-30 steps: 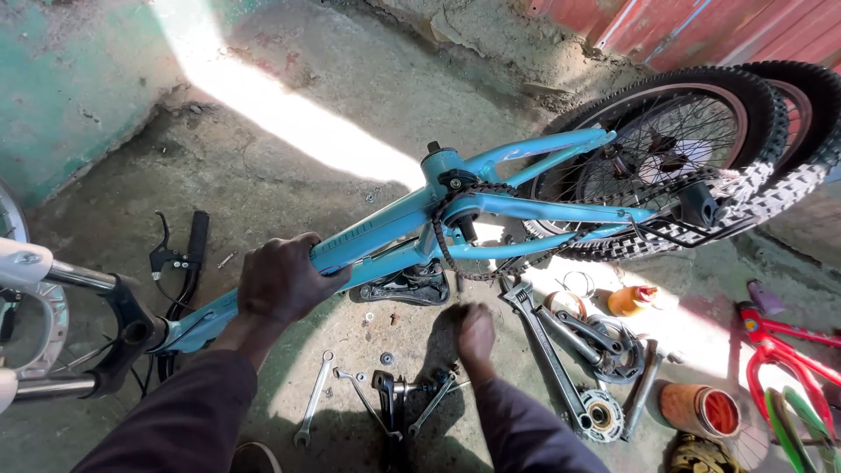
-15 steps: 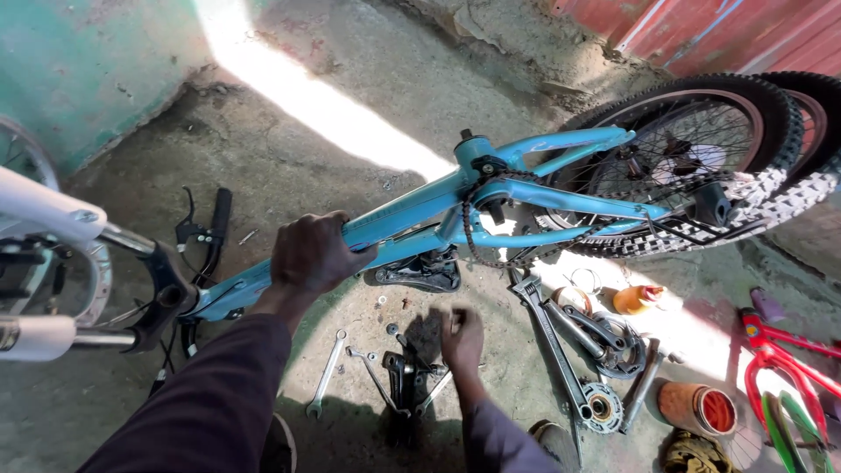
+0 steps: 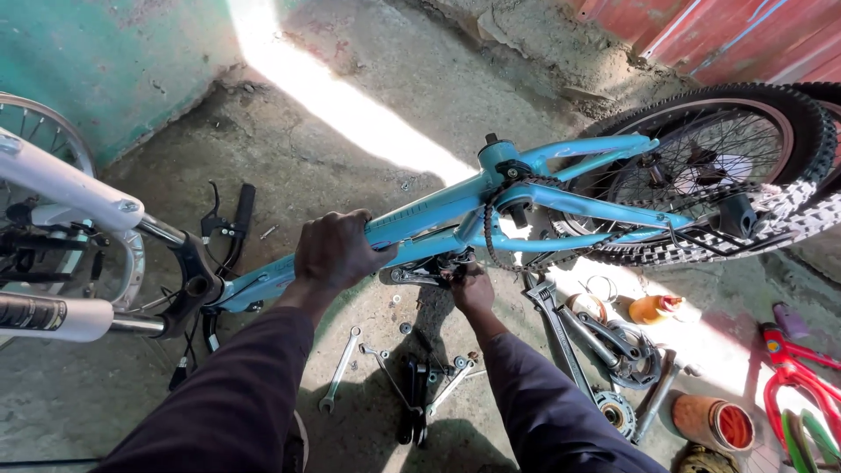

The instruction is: Inspecting, cleaning, and lubricating bicycle components including the chain and bottom bracket area.

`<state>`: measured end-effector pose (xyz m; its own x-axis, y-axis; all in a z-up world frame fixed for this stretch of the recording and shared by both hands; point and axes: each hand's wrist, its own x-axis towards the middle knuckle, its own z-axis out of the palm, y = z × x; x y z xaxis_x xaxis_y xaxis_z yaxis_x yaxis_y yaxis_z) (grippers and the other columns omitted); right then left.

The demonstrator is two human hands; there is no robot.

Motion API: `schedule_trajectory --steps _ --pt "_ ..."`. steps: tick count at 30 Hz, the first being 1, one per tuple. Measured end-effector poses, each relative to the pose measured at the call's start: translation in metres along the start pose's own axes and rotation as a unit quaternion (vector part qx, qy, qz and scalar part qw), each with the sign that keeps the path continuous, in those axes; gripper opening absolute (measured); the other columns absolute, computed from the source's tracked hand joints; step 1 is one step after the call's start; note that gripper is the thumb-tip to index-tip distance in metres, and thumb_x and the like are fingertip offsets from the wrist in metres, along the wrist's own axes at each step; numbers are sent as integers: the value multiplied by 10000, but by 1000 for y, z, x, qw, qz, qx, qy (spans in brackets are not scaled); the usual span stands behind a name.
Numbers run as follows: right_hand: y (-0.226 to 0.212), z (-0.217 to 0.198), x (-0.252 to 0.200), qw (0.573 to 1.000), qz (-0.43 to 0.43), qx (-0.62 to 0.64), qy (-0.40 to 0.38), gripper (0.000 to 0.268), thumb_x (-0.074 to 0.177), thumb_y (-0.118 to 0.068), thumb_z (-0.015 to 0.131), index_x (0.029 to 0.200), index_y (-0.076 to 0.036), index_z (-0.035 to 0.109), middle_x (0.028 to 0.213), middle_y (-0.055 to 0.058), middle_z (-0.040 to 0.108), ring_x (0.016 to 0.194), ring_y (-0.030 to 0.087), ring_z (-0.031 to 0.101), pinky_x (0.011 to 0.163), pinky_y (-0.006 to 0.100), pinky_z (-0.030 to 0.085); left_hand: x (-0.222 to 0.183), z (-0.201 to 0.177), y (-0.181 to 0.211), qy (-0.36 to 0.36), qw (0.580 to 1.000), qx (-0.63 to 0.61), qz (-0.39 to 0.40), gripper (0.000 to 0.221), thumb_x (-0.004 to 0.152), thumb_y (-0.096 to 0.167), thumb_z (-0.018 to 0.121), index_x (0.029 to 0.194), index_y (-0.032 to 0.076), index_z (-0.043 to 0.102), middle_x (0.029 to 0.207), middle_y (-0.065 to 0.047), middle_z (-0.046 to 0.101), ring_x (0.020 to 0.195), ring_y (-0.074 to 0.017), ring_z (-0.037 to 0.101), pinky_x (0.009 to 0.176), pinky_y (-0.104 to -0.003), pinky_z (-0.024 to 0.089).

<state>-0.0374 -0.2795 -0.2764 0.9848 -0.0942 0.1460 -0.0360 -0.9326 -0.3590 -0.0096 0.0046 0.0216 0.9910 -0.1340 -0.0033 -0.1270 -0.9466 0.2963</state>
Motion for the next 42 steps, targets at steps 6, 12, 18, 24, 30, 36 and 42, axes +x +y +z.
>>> schedule_trajectory --steps 6,12,18,24,30,36,42 --pt "55 107 -11 989 92 83 -78 667 882 -531 734 1324 -61 564 856 199 728 908 461 729 758 562 602 0 2 0 -2 1000 4 -1 555 681 636 722 1014 194 768 801 -159 755 811 -411 769 731 -492 581" --pt "-19 24 -11 957 232 166 -52 405 888 -405 746 1263 -269 674 1352 110 659 1106 486 670 947 612 562 -3 -5 4 15 1000 1 4 517 685 598 743 981 175 765 776 -169 749 791 -416 768 708 -489 585" --pt "-73 -34 -20 917 211 325 93 353 896 -287 814 1200 -121 748 1220 205 677 1117 481 657 901 548 586 0 3 0 26 1000 2 8 523 678 612 738 966 176 766 760 -174 744 774 -419 766 695 -496 582" --pt "-84 -46 -20 842 239 470 116 395 878 -186 838 1212 -14 714 1123 214 678 1042 350 717 855 416 603 0 5 -1 26 1000 -1 5 543 675 629 733 984 184 765 756 -171 741 783 -419 767 699 -497 578" --pt "-33 1 -27 737 312 596 67 449 842 2 789 1280 -48 704 1197 123 600 1045 207 637 879 342 601 1 11 -5 25 1000 -13 8 538 678 603 754 993 168 777 775 -189 752 792 -425 769 703 -499 583" --pt "-75 4 -6 810 323 472 130 310 739 11 820 1042 -39 781 900 137 713 832 187 672 739 353 557 2 12 -5 44 999 -10 13 531 669 605 762 972 169 775 750 -183 745 761 -423 766 683 -494 578" --pt "-92 57 12 916 331 219 -64 244 1000 -51 577 1018 -205 766 1024 -38 656 1036 162 656 1065 262 478 0 9 -5 44 999 -2 18 528 686 610 771 984 174 773 749 -170 747 757 -415 768 671 -486 576"
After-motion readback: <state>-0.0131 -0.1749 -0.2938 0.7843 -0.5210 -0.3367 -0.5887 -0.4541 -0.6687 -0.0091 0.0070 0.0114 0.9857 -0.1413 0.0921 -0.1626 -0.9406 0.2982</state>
